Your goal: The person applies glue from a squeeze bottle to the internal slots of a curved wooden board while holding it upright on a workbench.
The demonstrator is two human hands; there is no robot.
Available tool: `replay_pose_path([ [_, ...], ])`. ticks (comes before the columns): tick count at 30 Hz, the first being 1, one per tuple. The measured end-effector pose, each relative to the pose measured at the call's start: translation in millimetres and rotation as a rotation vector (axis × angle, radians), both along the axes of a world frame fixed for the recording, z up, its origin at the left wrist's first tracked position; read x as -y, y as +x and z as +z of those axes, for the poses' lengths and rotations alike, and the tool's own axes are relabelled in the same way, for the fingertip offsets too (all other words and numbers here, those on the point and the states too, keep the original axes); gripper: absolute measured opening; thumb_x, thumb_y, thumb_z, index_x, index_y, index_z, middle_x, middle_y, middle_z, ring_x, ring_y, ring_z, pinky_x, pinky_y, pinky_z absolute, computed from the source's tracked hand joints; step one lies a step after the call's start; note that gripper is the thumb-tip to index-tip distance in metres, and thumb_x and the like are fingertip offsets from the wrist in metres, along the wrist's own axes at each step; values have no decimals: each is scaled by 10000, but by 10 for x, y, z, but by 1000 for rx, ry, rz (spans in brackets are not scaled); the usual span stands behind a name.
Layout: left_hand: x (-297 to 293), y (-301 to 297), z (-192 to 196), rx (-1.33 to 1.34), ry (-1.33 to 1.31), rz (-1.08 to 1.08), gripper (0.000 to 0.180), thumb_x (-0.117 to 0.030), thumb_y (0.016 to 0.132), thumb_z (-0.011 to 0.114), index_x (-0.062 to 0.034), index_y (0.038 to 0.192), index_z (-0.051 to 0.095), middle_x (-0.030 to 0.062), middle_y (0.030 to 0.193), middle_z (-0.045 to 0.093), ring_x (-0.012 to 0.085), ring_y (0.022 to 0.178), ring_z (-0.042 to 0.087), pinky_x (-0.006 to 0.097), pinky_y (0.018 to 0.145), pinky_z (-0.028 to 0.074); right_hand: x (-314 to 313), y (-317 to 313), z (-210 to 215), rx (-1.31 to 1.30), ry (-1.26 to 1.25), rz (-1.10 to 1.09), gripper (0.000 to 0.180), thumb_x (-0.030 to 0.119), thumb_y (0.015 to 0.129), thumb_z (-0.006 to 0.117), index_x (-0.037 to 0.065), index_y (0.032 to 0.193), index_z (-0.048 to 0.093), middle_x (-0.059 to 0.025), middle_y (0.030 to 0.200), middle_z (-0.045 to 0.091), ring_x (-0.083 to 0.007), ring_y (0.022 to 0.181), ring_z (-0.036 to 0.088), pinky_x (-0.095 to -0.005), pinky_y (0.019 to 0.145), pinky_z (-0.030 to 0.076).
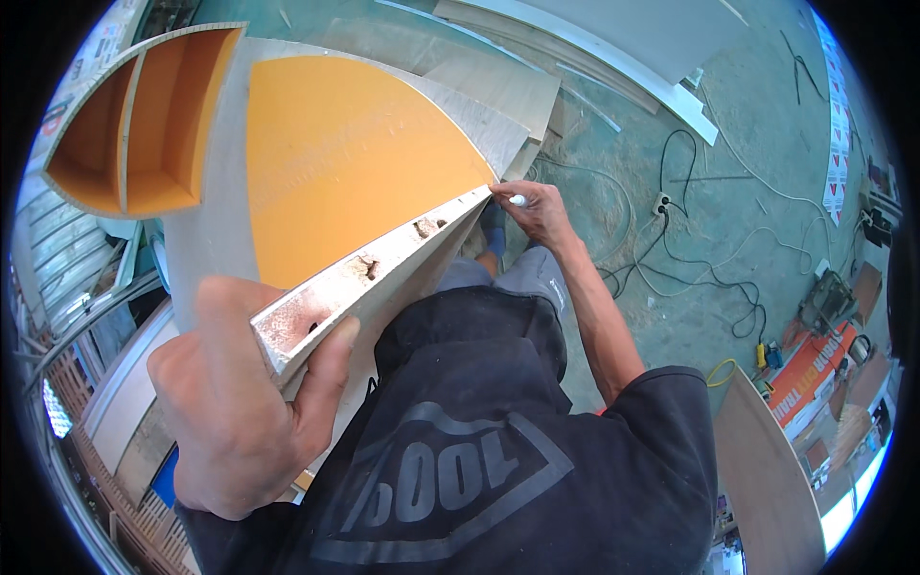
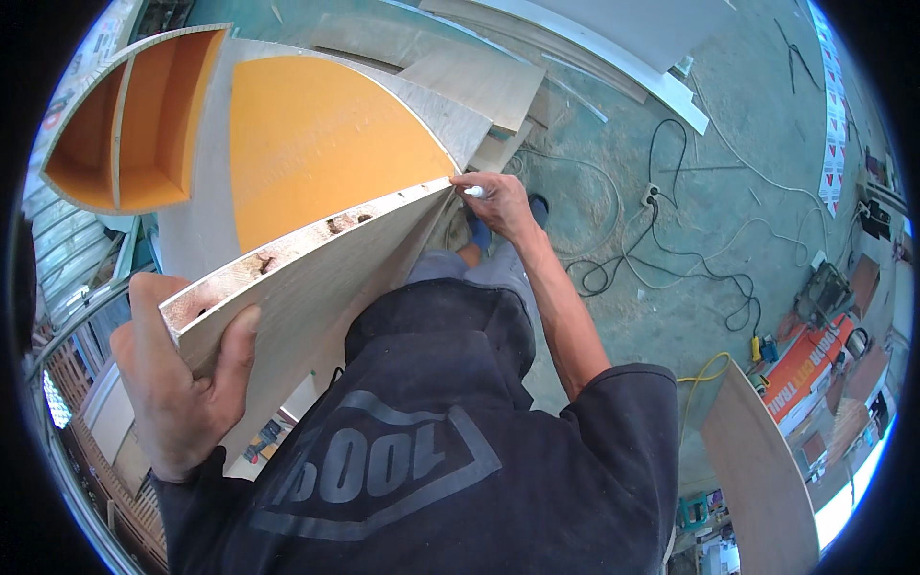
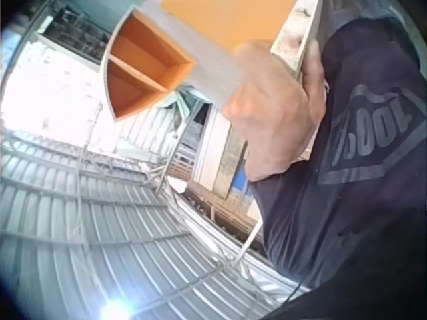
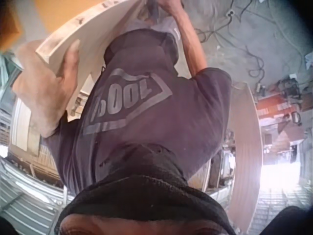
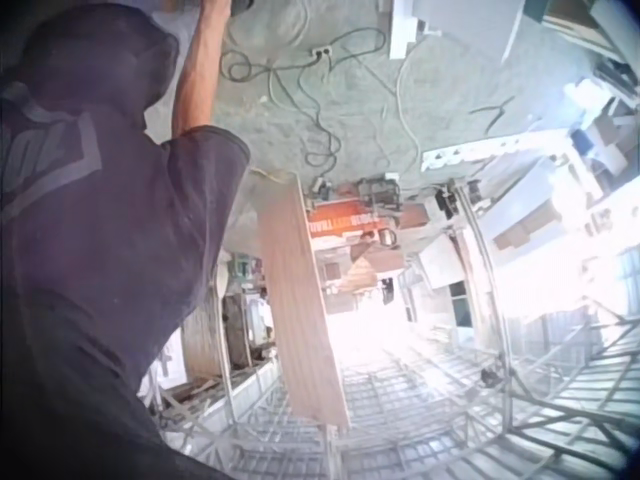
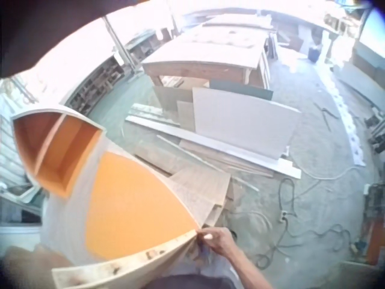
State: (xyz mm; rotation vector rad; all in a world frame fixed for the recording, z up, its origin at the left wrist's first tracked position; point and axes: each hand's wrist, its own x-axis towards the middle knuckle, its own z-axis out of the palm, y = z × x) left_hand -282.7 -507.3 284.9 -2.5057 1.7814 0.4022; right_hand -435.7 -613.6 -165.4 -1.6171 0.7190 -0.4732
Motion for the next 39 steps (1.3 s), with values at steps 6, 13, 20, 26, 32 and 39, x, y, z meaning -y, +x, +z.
replay_pose_path([
  [6, 83, 15, -13, 62, -47, -178, 340, -106, 822, 833, 28, 975, 561, 143, 736, 652, 300, 577, 685, 377, 519, 500, 0, 16, -23, 11, -26, 0, 204, 112, 872, 763, 99, 1074, 792, -144, 1006, 769, -313, 905, 749, -366, 782, 579],
  [13, 80, 33, -28, 55, -61, -175, 330, -106, 825, 826, 20, 981, 563, 135, 742, 649, 308, 580, 682, 381, 524, 503, 53, -5, 116, -11, -44, 41, 206, 129, 895, 744, 95, 1095, 781, -125, 966, 774, -289, 880, 748, -358, 783, 574],
  [20, -5, -25, -37, -16, -75, -76, 297, -81, 848, 791, 28, 1023, 578, 168, 799, 624, 367, 658, 661, 408, 606, 485, 465, -42, 1002, 232, 307, -79, 245, 151, 1007, 643, 20, 1213, 664, 7, 956, 683, -77, 927, 632, -268, 813, 524],
  [26, 0, -39, -17, 71, -19, -67, 353, -109, 848, 794, 26, 1070, 555, 199, 815, 677, 390, 712, 701, 413, 639, 522, 541, 367, 2523, 609, 229, 102, 256, 224, 1098, 538, 18, 1240, 595, -60, 1133, 656, -131, 1005, 670, -289, 829, 543],
  [32, -36, 4, -59, 108, -70, -121, 433, -172, 853, 793, 21, 1126, 518, 226, 813, 678, 409, 712, 695, 458, 634, 531, 185, 599, 2816, 587, 442, 275, 347, 366, 1105, 510, 60, 1252, 577, -53, 1042, 669, -93, 861, 619, -254, 749, 507],
  [39, -75, 24, -90, 136, -111, -150, 445, -279, 876, 764, -22, 1149, 525, 165, 742, 637, 372, 669, 660, 464, 602, 489, -104, 861, 2643, 724, 243, -75, 319, 395, 1104, 495, 87, 1152, 564, -13, 780, 613, -55, 691, 515, -233, 623, 404],
])
